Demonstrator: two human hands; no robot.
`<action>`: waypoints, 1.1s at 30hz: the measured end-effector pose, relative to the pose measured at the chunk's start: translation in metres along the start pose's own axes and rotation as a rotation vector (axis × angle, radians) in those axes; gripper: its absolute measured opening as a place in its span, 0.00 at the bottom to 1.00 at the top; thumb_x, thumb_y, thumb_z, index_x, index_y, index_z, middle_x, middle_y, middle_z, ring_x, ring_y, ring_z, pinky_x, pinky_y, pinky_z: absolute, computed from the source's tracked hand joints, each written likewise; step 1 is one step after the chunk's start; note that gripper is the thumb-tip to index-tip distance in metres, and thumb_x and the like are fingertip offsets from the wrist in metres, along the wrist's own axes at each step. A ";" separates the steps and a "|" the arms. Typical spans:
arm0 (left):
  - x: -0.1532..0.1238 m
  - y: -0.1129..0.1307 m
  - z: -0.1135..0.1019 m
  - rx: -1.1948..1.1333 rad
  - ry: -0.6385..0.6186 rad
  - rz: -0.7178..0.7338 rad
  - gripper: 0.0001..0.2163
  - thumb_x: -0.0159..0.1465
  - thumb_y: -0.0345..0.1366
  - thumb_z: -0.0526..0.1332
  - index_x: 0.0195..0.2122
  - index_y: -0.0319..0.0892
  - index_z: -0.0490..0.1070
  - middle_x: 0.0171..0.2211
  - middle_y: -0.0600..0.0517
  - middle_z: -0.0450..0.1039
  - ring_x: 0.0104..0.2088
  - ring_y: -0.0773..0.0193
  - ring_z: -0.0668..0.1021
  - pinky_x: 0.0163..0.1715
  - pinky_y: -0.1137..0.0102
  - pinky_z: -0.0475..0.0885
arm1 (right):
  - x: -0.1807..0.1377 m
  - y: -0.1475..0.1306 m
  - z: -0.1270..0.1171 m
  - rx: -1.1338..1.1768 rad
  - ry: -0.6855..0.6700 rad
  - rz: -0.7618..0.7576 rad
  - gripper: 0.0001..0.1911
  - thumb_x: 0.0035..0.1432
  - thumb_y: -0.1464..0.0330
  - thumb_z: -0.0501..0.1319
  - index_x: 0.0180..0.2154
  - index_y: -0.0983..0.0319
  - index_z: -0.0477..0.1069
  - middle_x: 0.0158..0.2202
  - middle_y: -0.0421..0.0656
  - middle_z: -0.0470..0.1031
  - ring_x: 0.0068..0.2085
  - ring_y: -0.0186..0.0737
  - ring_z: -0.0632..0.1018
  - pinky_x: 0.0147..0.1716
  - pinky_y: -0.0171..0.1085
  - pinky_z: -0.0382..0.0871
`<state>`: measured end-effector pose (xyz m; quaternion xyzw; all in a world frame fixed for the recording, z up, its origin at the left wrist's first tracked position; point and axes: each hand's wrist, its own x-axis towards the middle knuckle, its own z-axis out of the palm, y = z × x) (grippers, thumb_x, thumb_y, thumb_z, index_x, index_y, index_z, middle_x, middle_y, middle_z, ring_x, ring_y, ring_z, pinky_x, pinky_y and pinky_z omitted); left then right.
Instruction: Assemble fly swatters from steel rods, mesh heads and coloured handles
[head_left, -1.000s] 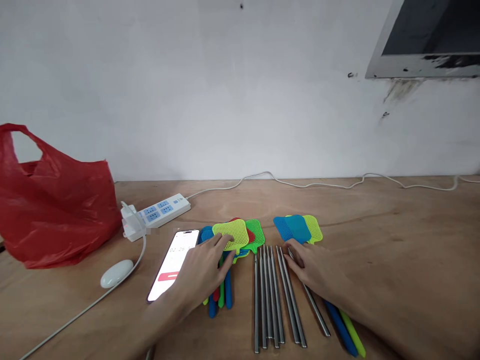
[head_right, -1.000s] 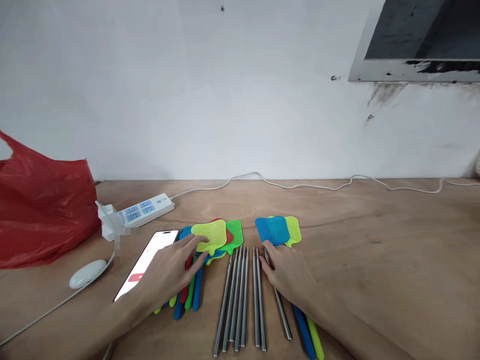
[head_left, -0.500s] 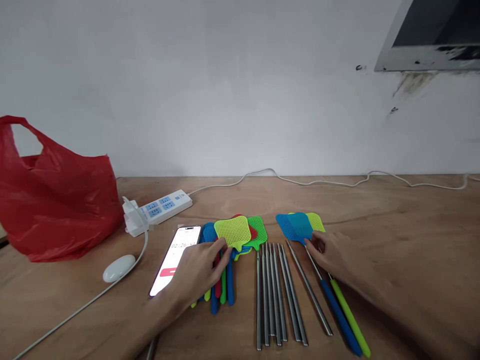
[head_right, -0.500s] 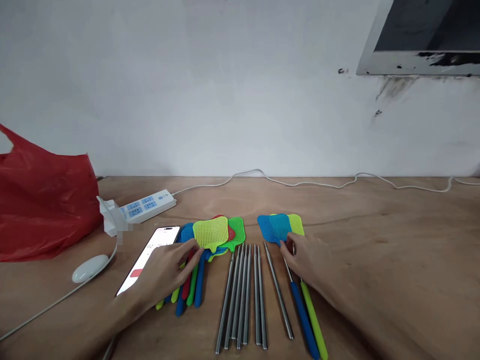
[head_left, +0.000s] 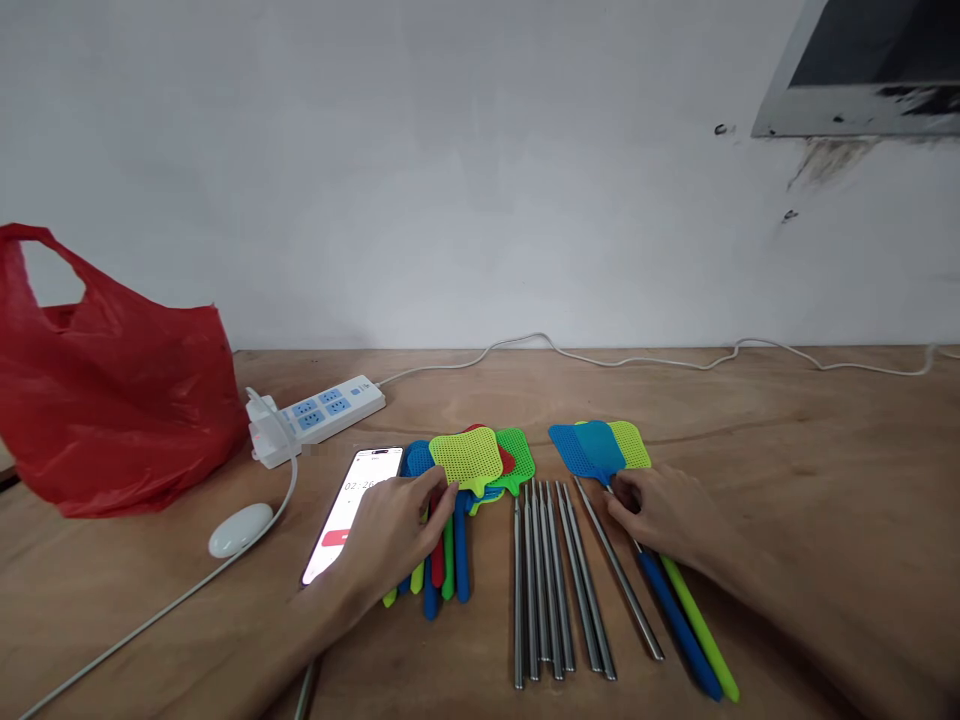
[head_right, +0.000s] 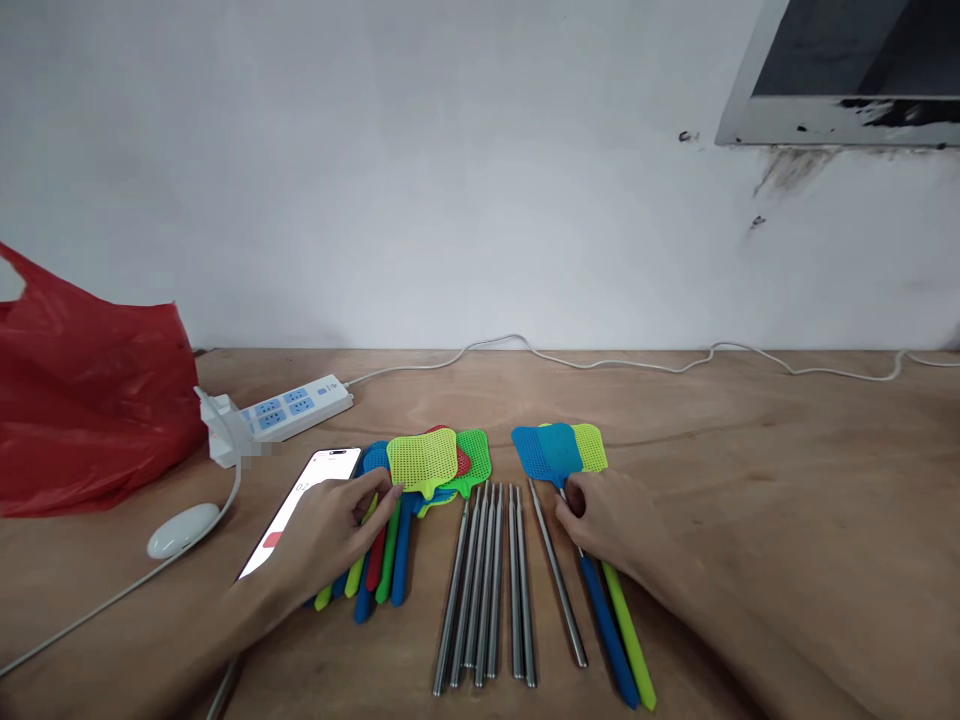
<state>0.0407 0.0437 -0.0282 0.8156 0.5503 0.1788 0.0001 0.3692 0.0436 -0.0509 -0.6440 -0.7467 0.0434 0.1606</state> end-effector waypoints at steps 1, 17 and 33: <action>0.000 0.000 0.000 -0.006 0.001 -0.003 0.17 0.72 0.44 0.48 0.28 0.45 0.65 0.16 0.56 0.61 0.19 0.59 0.70 0.24 0.70 0.50 | 0.000 0.001 0.000 0.030 0.000 -0.006 0.14 0.54 0.66 0.59 0.19 0.58 0.63 0.20 0.42 0.71 0.24 0.41 0.68 0.26 0.38 0.48; -0.002 0.005 -0.002 -0.111 -0.018 0.028 0.16 0.71 0.43 0.49 0.27 0.45 0.65 0.16 0.57 0.62 0.18 0.62 0.70 0.23 0.70 0.53 | 0.009 -0.004 -0.018 0.992 0.019 0.212 0.20 0.53 0.51 0.57 0.20 0.58 0.64 0.13 0.32 0.53 0.15 0.30 0.54 0.13 0.32 0.46; -0.018 0.035 -0.021 -0.849 -0.427 0.113 0.16 0.73 0.47 0.51 0.44 0.43 0.73 0.22 0.56 0.69 0.23 0.65 0.71 0.24 0.73 0.62 | -0.023 -0.055 0.000 1.763 -0.342 0.179 0.13 0.56 0.60 0.70 0.41 0.59 0.82 0.31 0.42 0.78 0.34 0.34 0.77 0.25 0.28 0.68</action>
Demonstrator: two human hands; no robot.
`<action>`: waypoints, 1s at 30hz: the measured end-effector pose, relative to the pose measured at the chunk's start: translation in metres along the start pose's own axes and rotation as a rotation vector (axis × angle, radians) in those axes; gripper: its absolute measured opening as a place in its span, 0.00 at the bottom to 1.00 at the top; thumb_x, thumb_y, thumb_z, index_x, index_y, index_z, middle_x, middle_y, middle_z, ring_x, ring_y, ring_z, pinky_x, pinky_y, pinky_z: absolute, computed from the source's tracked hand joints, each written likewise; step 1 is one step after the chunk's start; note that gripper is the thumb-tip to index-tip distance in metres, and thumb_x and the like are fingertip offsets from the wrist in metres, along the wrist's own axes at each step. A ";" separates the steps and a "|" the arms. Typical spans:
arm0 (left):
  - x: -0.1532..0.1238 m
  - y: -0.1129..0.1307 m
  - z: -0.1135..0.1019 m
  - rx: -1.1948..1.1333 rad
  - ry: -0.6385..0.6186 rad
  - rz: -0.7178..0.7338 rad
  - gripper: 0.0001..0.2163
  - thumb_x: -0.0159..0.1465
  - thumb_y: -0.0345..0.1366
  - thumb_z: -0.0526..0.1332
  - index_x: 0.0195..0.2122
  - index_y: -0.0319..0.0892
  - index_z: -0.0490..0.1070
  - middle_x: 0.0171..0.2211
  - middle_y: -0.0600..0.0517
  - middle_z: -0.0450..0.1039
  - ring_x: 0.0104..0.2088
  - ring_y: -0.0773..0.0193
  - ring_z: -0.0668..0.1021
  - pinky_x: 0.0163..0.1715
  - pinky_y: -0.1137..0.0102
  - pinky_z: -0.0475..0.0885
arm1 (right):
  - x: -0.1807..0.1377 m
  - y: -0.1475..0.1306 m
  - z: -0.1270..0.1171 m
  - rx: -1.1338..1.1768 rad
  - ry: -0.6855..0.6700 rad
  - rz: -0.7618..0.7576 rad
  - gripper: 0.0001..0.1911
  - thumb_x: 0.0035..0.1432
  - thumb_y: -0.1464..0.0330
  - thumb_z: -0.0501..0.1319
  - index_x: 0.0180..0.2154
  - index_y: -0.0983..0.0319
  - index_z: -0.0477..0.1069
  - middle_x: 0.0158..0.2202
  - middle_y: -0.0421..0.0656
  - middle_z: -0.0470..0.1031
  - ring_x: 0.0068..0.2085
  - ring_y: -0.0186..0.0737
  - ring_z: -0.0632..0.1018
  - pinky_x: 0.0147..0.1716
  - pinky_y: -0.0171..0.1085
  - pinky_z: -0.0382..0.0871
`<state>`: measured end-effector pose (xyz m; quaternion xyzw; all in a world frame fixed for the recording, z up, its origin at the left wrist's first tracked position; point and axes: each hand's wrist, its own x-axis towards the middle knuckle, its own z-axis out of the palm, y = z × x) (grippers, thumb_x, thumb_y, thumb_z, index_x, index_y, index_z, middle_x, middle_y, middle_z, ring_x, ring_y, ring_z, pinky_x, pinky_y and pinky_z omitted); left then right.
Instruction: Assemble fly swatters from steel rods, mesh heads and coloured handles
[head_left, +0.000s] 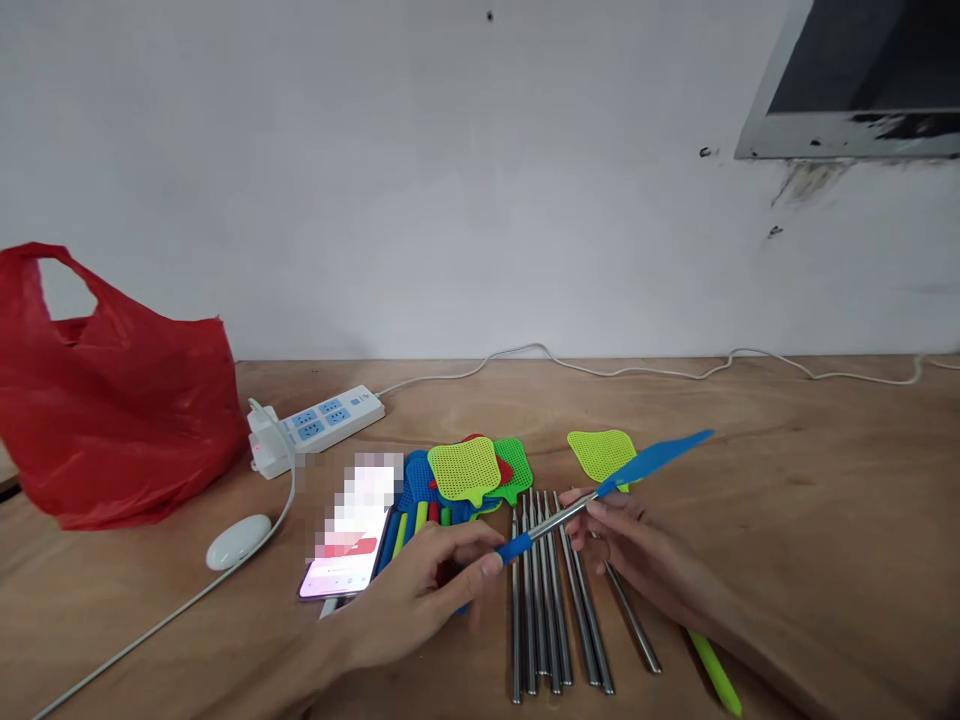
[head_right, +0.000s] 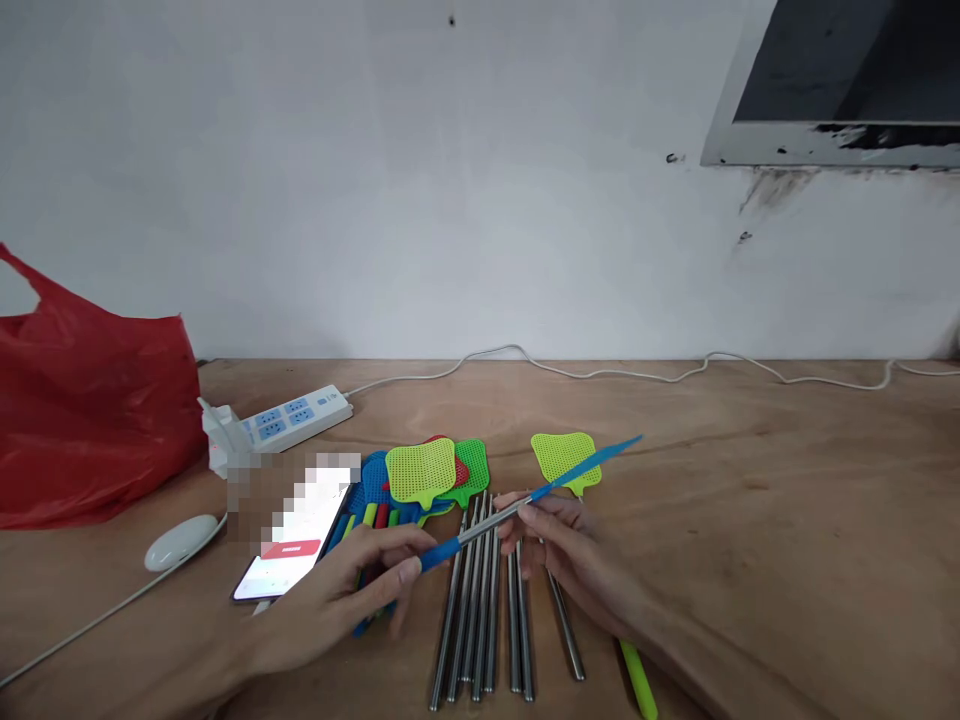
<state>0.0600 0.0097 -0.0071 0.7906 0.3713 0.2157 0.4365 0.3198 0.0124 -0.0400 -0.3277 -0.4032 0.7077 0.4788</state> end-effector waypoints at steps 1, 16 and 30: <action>0.000 0.000 0.001 -0.026 -0.017 -0.011 0.15 0.72 0.47 0.52 0.44 0.43 0.73 0.21 0.58 0.67 0.22 0.66 0.70 0.23 0.73 0.62 | -0.001 0.001 0.002 -0.008 -0.024 0.004 0.13 0.56 0.60 0.69 0.41 0.59 0.82 0.32 0.42 0.78 0.34 0.35 0.77 0.25 0.29 0.68; 0.000 -0.021 -0.003 0.477 0.211 -0.013 0.11 0.73 0.45 0.50 0.50 0.47 0.65 0.42 0.50 0.78 0.37 0.56 0.78 0.36 0.65 0.70 | 0.025 -0.029 -0.071 -0.239 0.752 -0.544 0.12 0.54 0.65 0.59 0.42 0.56 0.72 0.43 0.43 0.76 0.38 0.41 0.76 0.36 0.41 0.72; 0.000 -0.007 0.006 0.413 0.026 0.028 0.08 0.73 0.41 0.50 0.45 0.47 0.66 0.39 0.53 0.76 0.35 0.60 0.76 0.34 0.68 0.66 | 0.005 -0.004 -0.012 -1.852 -0.094 -1.067 0.10 0.69 0.71 0.56 0.49 0.61 0.73 0.45 0.42 0.80 0.50 0.49 0.74 0.54 0.50 0.62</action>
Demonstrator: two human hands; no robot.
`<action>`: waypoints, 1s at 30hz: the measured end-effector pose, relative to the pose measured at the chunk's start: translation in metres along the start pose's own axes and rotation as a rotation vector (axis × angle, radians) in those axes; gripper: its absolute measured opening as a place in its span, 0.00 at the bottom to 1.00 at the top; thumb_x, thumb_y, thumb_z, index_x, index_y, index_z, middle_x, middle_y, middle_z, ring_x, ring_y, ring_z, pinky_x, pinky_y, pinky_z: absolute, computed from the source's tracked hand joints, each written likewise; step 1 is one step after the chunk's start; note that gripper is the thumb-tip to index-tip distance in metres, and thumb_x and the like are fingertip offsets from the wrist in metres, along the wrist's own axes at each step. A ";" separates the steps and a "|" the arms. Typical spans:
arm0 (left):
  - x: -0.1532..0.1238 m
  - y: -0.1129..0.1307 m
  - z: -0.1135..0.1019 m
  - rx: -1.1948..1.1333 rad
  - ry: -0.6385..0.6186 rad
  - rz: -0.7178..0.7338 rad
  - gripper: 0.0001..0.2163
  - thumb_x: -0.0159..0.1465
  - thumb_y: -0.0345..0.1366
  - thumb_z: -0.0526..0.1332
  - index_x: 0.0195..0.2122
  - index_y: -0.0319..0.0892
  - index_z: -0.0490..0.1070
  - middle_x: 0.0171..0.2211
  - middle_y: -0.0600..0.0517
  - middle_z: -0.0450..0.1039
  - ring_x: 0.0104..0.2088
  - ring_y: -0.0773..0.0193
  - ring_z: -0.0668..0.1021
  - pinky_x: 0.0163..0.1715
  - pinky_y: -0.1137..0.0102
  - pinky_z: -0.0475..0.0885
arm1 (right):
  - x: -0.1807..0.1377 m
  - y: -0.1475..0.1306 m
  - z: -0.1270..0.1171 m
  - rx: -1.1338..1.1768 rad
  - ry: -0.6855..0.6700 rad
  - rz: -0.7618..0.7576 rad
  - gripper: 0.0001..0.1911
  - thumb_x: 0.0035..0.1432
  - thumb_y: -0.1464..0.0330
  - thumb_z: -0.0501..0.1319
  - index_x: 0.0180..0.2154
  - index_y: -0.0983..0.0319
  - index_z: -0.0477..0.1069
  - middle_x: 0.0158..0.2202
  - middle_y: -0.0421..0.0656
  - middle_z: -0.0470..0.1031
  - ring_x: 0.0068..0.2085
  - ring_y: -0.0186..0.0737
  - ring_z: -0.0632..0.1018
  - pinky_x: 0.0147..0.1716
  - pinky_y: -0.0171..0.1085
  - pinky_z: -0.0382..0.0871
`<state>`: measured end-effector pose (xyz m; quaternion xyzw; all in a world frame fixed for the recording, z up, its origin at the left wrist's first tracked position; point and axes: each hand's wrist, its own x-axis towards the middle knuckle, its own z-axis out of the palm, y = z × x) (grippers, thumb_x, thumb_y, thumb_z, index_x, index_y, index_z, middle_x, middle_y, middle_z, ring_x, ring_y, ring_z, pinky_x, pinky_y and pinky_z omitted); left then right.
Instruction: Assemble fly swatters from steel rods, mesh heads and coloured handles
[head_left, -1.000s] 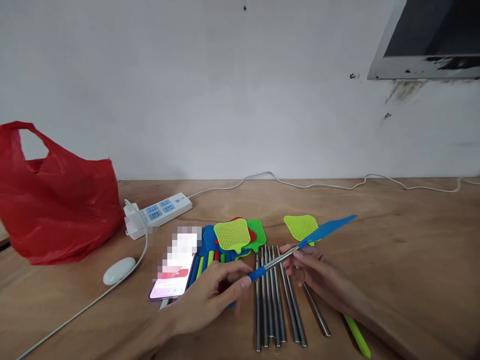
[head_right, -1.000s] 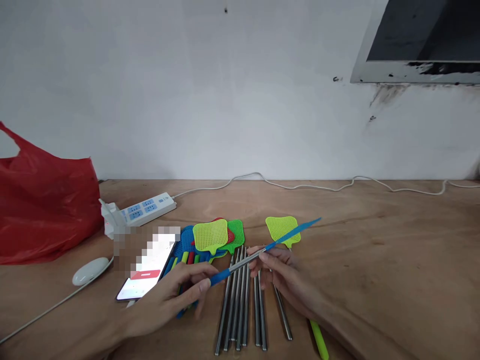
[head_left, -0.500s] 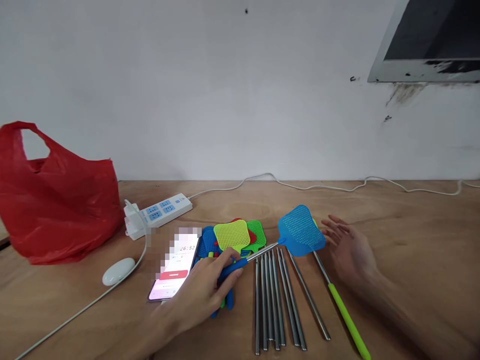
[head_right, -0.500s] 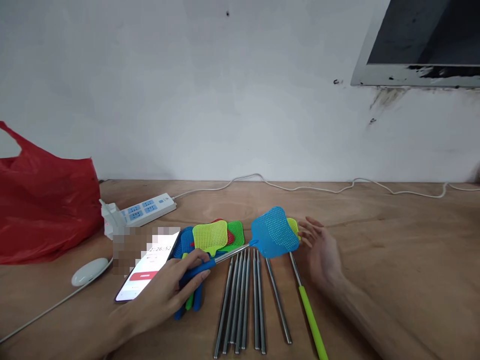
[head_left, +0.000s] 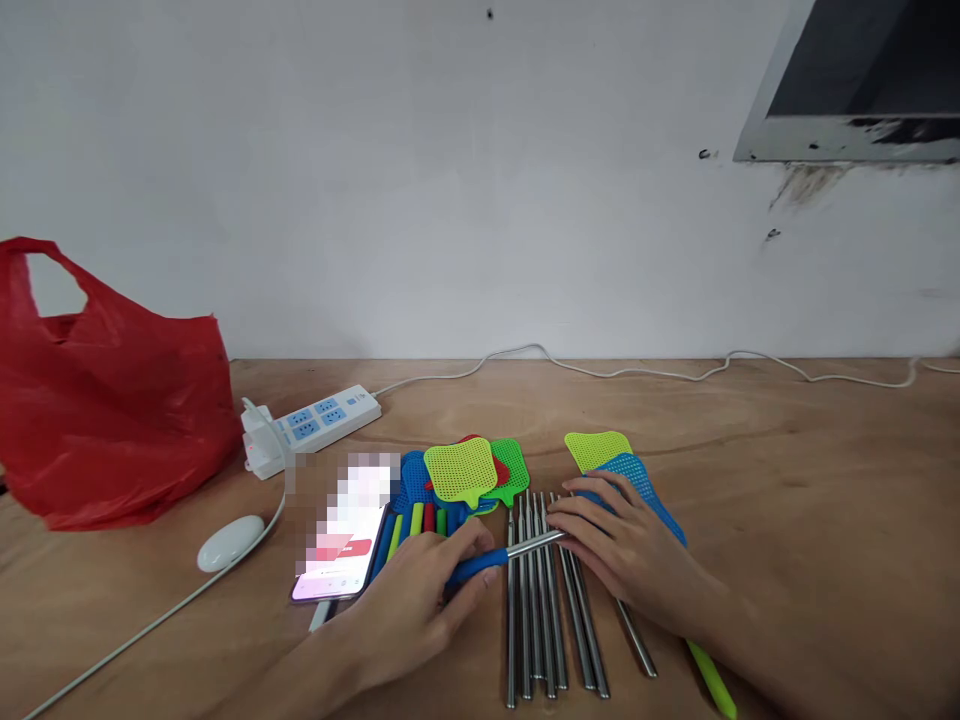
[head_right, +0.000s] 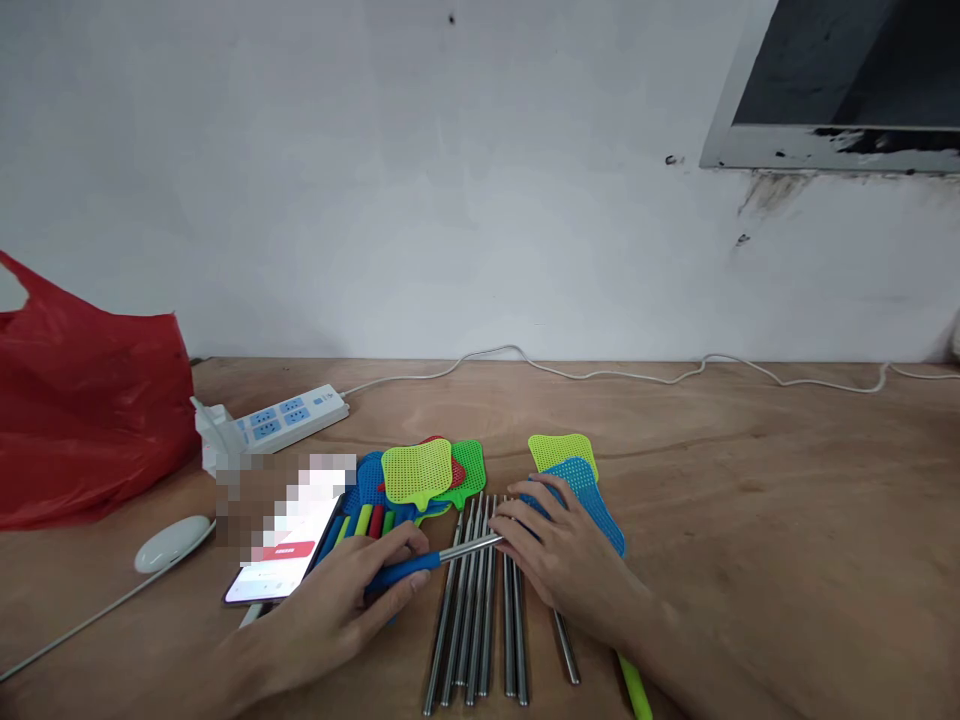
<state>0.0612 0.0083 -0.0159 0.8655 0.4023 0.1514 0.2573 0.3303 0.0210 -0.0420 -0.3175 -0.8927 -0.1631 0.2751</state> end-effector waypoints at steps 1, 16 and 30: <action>0.000 0.001 0.001 0.012 -0.009 0.013 0.07 0.73 0.40 0.50 0.46 0.47 0.65 0.40 0.53 0.76 0.35 0.59 0.77 0.34 0.67 0.66 | -0.001 0.001 0.002 0.007 0.000 -0.003 0.09 0.69 0.71 0.55 0.46 0.61 0.74 0.42 0.42 0.80 0.48 0.48 0.75 0.53 0.49 0.63; -0.001 0.003 0.007 0.341 -0.087 0.040 0.11 0.75 0.40 0.46 0.46 0.43 0.65 0.36 0.49 0.77 0.35 0.52 0.81 0.34 0.63 0.70 | -0.005 -0.001 0.001 0.050 0.023 0.060 0.11 0.69 0.73 0.55 0.35 0.61 0.74 0.34 0.41 0.80 0.45 0.46 0.76 0.48 0.46 0.64; 0.014 0.015 0.006 0.654 -0.141 0.127 0.11 0.75 0.36 0.50 0.38 0.41 0.67 0.34 0.48 0.79 0.32 0.54 0.81 0.29 0.66 0.73 | 0.007 -0.015 -0.007 0.054 -0.066 0.063 0.05 0.62 0.73 0.63 0.34 0.59 0.76 0.39 0.42 0.80 0.47 0.48 0.75 0.46 0.48 0.68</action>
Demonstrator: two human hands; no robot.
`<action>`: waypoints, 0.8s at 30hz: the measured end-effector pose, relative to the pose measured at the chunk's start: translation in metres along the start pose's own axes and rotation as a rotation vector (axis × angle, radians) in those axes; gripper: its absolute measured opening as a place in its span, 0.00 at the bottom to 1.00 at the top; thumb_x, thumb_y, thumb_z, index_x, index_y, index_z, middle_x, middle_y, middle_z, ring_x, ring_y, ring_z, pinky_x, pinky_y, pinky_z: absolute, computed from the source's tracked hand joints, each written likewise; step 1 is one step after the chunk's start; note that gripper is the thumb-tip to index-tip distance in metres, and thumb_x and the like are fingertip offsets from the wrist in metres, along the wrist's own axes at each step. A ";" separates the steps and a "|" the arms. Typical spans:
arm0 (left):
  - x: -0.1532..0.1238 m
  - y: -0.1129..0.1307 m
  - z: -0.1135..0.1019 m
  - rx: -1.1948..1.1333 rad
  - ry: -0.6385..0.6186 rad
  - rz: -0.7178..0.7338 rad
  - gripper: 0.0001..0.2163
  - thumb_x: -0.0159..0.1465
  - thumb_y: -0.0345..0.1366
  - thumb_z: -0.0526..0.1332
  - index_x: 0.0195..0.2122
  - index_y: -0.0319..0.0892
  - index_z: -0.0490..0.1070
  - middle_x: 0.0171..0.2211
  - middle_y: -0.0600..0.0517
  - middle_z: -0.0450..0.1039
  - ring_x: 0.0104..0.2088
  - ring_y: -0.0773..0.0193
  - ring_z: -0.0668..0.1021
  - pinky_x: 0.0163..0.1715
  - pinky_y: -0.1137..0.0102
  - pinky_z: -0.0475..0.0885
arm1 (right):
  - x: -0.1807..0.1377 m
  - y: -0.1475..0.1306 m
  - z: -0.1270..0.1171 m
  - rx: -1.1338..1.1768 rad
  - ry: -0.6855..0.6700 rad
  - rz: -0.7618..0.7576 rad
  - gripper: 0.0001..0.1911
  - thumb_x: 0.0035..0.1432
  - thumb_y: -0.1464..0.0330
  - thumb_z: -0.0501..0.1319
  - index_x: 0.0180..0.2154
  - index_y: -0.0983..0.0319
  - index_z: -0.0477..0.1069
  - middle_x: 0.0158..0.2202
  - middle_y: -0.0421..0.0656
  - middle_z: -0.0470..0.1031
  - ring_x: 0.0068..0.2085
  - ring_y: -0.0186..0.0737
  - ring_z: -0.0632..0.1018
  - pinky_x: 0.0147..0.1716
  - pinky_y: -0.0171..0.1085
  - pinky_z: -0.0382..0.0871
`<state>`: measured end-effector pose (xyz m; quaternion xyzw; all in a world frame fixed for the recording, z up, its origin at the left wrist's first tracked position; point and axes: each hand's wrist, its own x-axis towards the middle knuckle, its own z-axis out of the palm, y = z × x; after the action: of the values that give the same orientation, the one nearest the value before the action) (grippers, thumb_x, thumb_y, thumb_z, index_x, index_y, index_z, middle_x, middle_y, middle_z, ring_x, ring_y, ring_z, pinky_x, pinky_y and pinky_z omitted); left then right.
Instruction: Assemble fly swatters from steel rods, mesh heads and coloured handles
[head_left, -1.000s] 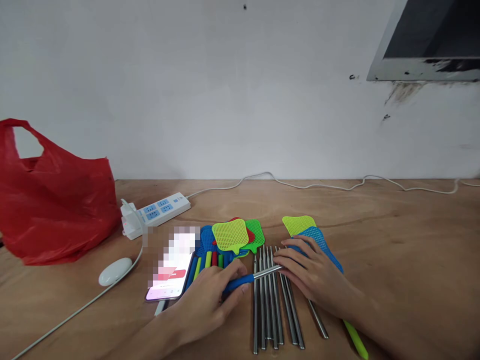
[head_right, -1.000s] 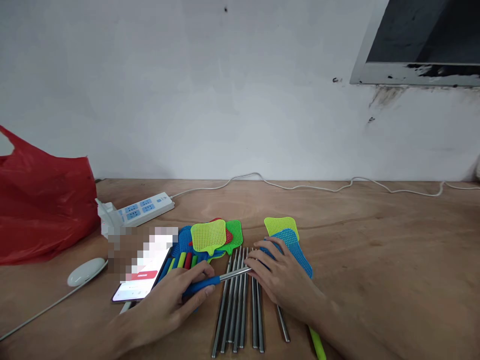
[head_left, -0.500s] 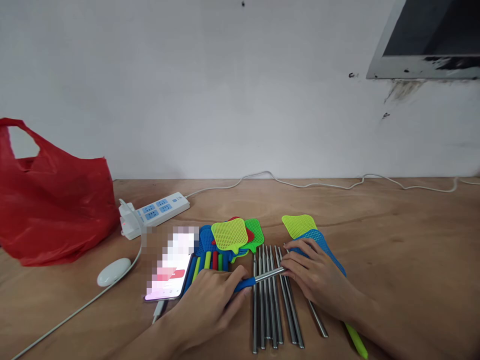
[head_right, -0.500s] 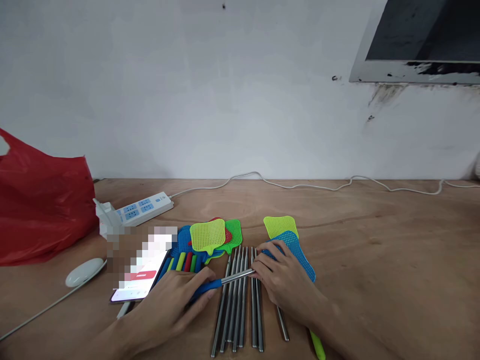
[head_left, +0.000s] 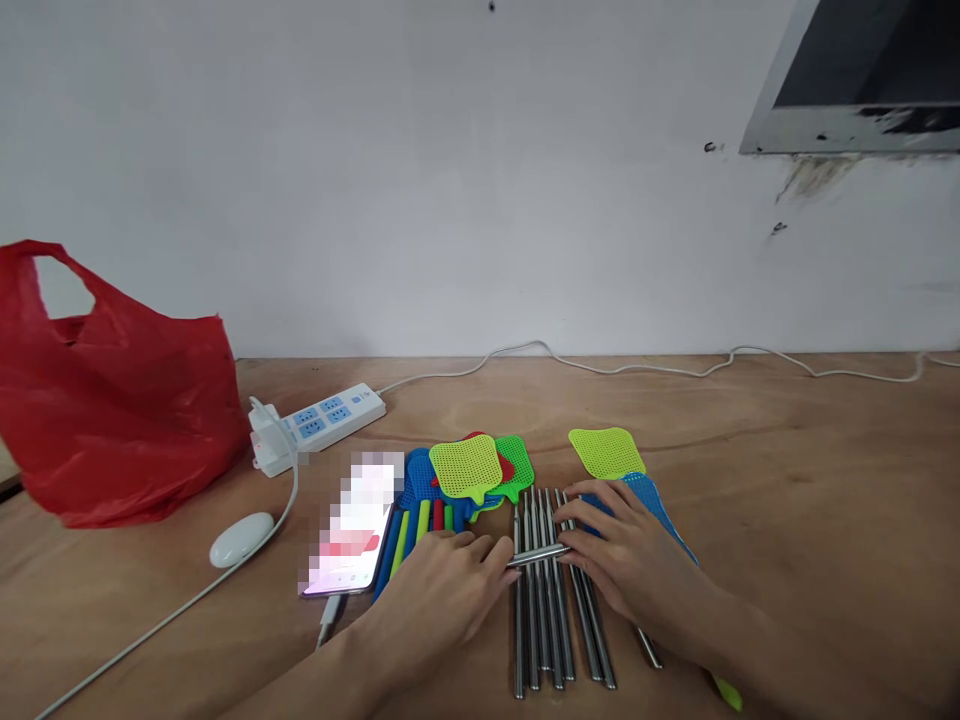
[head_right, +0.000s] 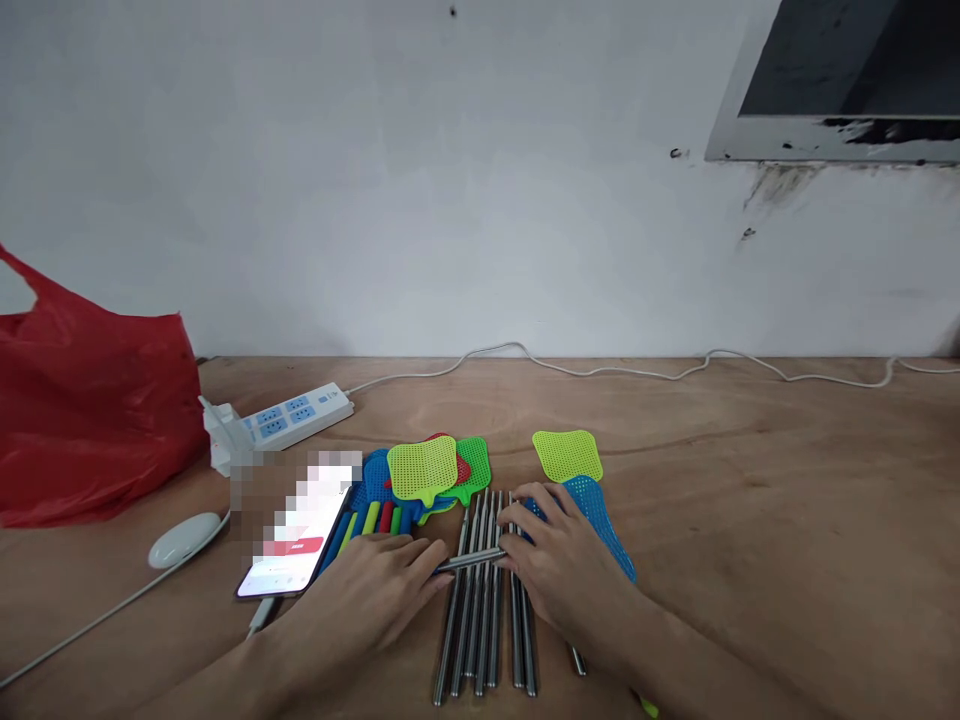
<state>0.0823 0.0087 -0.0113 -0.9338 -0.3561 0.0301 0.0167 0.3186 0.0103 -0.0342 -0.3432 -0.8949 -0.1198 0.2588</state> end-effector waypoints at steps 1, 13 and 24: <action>0.000 0.000 0.000 0.003 -0.004 0.003 0.10 0.76 0.36 0.50 0.38 0.41 0.67 0.34 0.48 0.79 0.32 0.54 0.81 0.29 0.66 0.73 | 0.001 0.000 -0.001 -0.002 -0.017 -0.008 0.04 0.61 0.72 0.64 0.34 0.59 0.75 0.38 0.42 0.80 0.47 0.48 0.75 0.46 0.47 0.68; -0.024 -0.020 -0.004 0.085 0.112 0.083 0.15 0.77 0.37 0.44 0.36 0.42 0.65 0.28 0.51 0.75 0.26 0.56 0.79 0.25 0.66 0.68 | -0.004 0.011 -0.018 -0.039 -0.001 -0.003 0.07 0.58 0.77 0.62 0.31 0.59 0.73 0.33 0.40 0.79 0.40 0.44 0.73 0.45 0.46 0.63; -0.053 -0.046 0.000 -0.058 0.181 0.004 0.23 0.78 0.44 0.36 0.33 0.45 0.66 0.25 0.54 0.73 0.23 0.61 0.75 0.22 0.68 0.57 | -0.024 0.030 -0.040 -0.024 -0.036 0.058 0.09 0.67 0.72 0.56 0.38 0.57 0.75 0.38 0.42 0.80 0.47 0.50 0.75 0.46 0.49 0.65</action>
<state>0.0121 0.0073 -0.0062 -0.9336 -0.3519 -0.0646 0.0216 0.3689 0.0031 -0.0128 -0.3743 -0.8875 -0.1166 0.2421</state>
